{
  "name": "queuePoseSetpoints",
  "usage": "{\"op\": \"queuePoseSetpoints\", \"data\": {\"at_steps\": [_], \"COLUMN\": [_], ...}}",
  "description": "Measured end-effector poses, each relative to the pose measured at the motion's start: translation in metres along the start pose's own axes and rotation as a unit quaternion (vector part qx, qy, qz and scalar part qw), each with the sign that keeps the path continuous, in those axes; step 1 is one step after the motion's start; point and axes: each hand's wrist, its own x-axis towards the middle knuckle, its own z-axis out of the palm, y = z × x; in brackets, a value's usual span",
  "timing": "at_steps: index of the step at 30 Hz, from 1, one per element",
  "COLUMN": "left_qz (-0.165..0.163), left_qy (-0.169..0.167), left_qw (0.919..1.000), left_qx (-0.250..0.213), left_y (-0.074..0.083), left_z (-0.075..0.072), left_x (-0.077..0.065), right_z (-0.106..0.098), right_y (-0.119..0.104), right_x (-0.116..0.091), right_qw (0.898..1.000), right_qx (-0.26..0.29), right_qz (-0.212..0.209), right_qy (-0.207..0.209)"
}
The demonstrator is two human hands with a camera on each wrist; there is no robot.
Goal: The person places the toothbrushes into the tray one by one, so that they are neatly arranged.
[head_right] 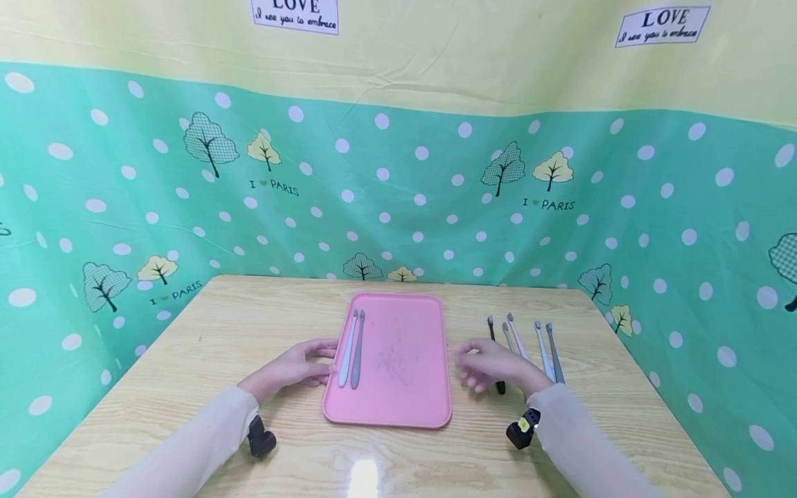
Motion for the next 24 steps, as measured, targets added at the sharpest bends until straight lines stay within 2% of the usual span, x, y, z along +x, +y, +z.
{"op": "queuePoseSetpoints", "data": {"at_steps": [12, 18, 24], "left_qz": [-0.001, 0.001, -0.001], "left_qy": [0.008, 0.007, 0.008], "left_qw": [1.0000, 1.0000, 0.9999], "left_qx": [0.004, 0.004, 0.006], "left_y": [-0.001, -0.001, -0.001], "left_z": [0.001, 0.000, 0.001], "left_x": [0.000, -0.001, -0.001], "right_z": [-0.023, -0.031, -0.032], "right_y": [0.019, 0.022, 0.024], "right_x": [-0.021, -0.028, -0.033], "right_qw": [0.998, 0.998, 0.994], "right_qx": [-0.001, 0.009, -0.035], "right_qz": [0.024, 0.021, 0.029], "right_qy": [0.059, 0.061, 0.097]}}
